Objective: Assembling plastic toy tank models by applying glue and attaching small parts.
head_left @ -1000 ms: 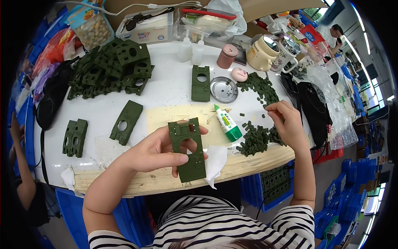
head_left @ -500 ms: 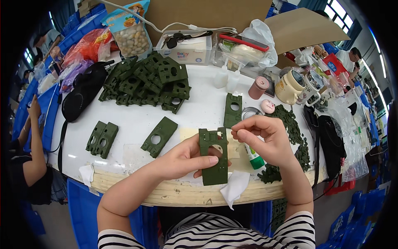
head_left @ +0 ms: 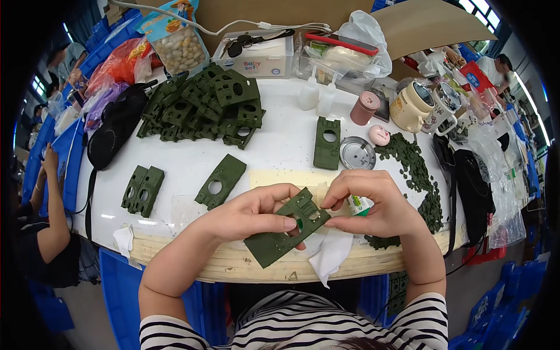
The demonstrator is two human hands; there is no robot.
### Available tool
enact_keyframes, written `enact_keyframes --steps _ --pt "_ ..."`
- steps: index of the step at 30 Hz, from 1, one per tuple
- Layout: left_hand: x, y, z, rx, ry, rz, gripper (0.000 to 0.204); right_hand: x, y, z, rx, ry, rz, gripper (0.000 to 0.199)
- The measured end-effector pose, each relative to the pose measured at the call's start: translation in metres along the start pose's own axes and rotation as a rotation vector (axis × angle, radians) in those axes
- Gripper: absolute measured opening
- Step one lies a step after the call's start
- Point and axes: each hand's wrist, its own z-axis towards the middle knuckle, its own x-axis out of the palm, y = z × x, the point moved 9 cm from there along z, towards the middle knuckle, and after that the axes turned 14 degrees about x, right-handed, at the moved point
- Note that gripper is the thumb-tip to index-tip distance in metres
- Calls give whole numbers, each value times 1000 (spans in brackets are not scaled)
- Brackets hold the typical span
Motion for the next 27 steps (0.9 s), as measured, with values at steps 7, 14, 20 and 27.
enact_keyframes --steps 7,14,20,27 --pt "-10 -7 3 102 -11 -83 66 -9 1 -1 -12 -65 18 21" --pt "-9 -36 10 527 39 -68 96 -41 -22 -14 107 -482 331 23" --pt "-23 -20 0 479 -311 68 86 -15 -16 -11 4 -503 135 22" --pt "-32 -37 -3 567 -392 126 60 -15 -14 -9 -17 -532 22 13"
